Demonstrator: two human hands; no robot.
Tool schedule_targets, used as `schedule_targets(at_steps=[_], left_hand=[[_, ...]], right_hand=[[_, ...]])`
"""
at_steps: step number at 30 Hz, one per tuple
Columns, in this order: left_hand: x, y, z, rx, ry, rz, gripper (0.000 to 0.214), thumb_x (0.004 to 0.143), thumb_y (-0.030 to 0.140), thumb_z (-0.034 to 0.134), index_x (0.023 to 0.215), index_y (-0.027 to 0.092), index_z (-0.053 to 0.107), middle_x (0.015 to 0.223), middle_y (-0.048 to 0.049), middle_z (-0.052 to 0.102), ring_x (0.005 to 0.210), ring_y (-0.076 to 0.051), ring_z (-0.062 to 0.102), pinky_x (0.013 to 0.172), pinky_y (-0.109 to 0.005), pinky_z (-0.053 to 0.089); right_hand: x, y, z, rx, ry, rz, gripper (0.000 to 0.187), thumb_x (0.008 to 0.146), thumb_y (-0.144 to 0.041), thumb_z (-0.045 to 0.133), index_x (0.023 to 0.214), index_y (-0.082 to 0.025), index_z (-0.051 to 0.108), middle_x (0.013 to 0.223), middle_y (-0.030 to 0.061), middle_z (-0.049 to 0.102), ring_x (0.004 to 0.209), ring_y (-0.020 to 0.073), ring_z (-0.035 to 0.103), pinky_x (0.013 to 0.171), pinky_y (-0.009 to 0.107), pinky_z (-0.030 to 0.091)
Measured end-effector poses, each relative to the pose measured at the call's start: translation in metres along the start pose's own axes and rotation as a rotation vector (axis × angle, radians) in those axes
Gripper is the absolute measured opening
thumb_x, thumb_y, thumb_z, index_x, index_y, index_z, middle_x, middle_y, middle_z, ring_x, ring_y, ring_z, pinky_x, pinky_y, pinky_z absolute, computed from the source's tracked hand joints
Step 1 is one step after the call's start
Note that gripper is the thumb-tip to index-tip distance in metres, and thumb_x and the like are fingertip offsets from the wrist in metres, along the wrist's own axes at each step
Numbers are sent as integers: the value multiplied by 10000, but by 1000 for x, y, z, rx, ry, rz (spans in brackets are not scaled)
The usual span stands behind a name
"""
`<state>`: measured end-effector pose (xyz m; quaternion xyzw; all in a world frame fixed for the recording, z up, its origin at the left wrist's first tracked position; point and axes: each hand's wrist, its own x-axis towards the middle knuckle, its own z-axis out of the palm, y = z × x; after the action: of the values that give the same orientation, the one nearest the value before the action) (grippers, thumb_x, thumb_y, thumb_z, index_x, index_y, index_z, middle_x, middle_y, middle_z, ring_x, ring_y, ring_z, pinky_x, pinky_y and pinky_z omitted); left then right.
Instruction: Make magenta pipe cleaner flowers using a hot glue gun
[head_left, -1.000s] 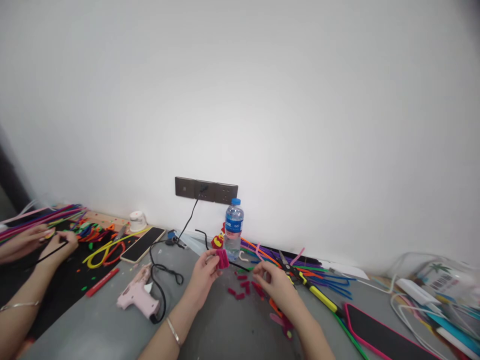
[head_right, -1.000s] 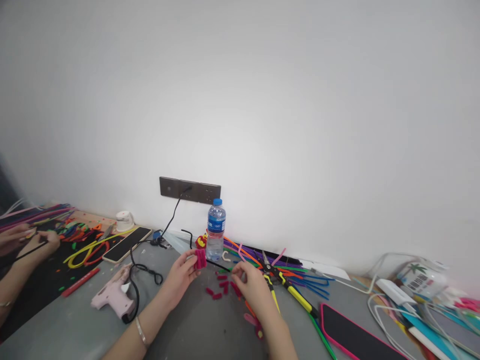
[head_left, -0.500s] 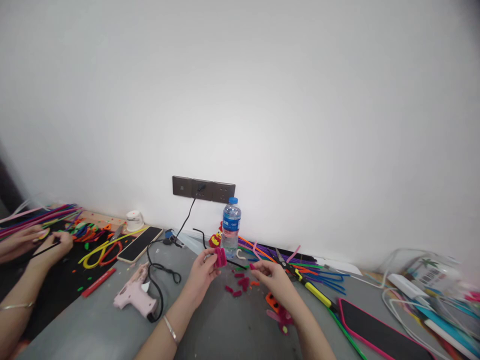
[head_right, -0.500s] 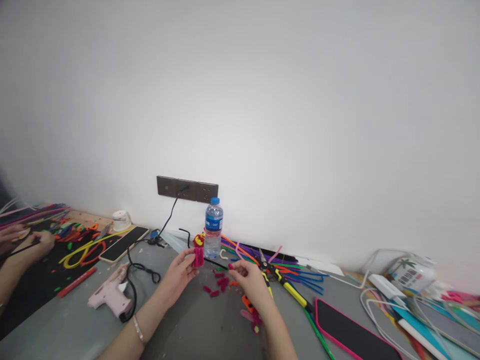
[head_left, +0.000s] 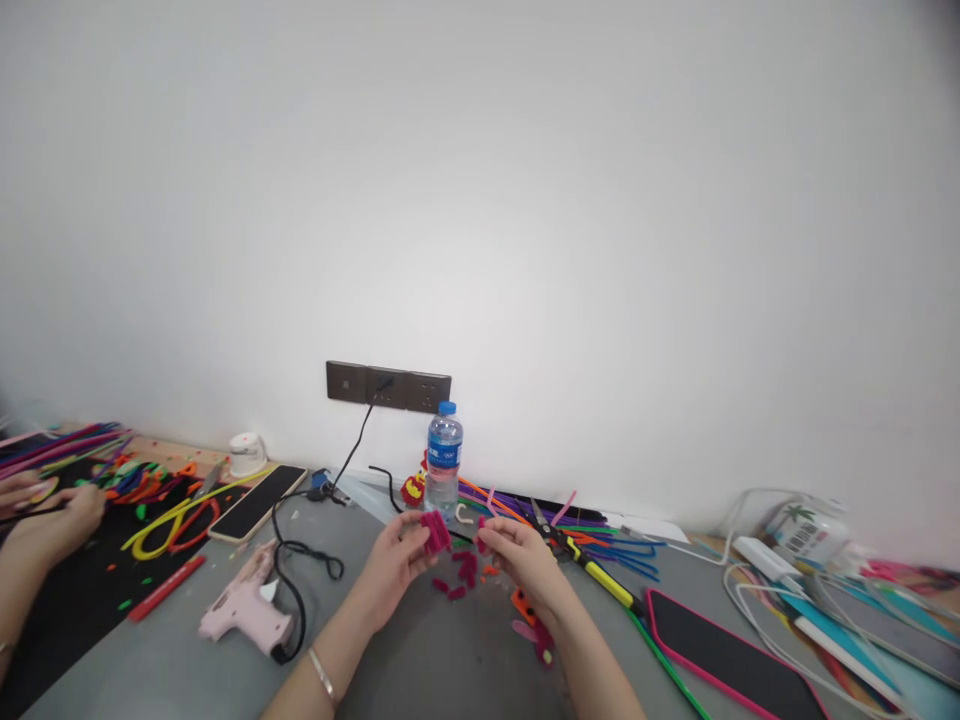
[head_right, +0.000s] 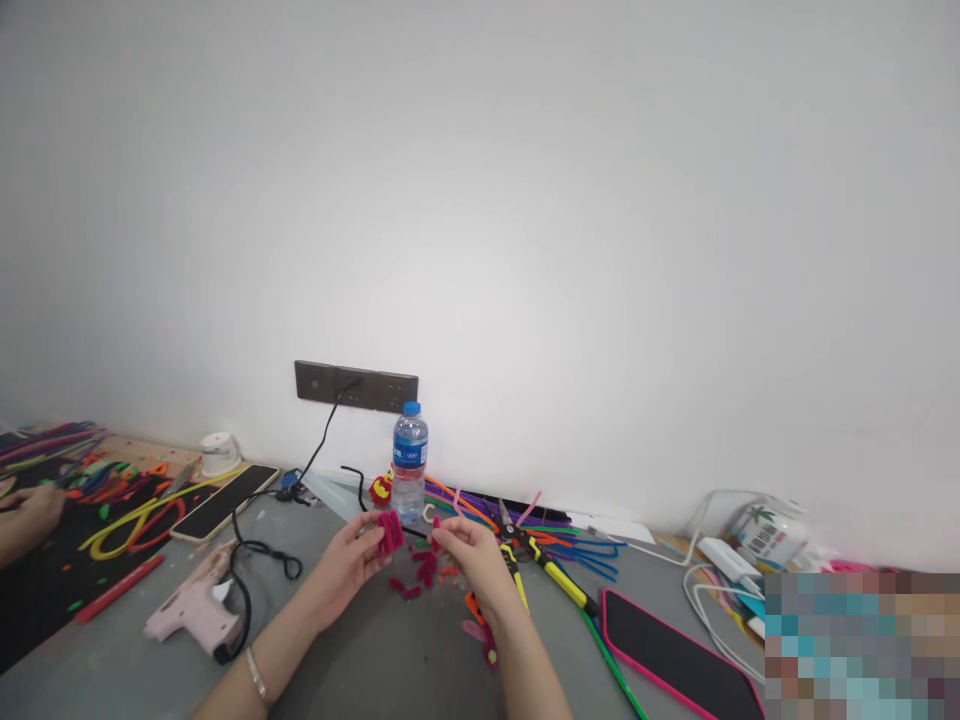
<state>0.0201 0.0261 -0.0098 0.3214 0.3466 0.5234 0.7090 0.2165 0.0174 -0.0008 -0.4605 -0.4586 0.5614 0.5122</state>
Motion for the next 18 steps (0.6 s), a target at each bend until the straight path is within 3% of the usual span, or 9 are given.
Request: schedule_targets(at_steps=[9, 18], left_hand=[[0, -5, 3, 89, -38, 88, 351, 575, 284, 836, 788, 183, 576, 774, 8, 680, 692, -144, 646, 648, -254, 499], [5, -7, 2, 277, -25, 207, 365, 588, 362, 809, 644, 179, 499, 576, 65, 542, 509, -85, 483, 503, -181, 357]], right_hand=[[-2, 2, 14, -79, 32, -26, 354, 608, -480, 750, 679, -163, 609, 511, -45, 558, 414, 88, 445, 439, 210, 324], [-4, -3, 28, -145, 57, -110, 383, 564, -515, 756, 652, -174, 604, 492, -23, 573, 402, 124, 487, 423, 248, 372]])
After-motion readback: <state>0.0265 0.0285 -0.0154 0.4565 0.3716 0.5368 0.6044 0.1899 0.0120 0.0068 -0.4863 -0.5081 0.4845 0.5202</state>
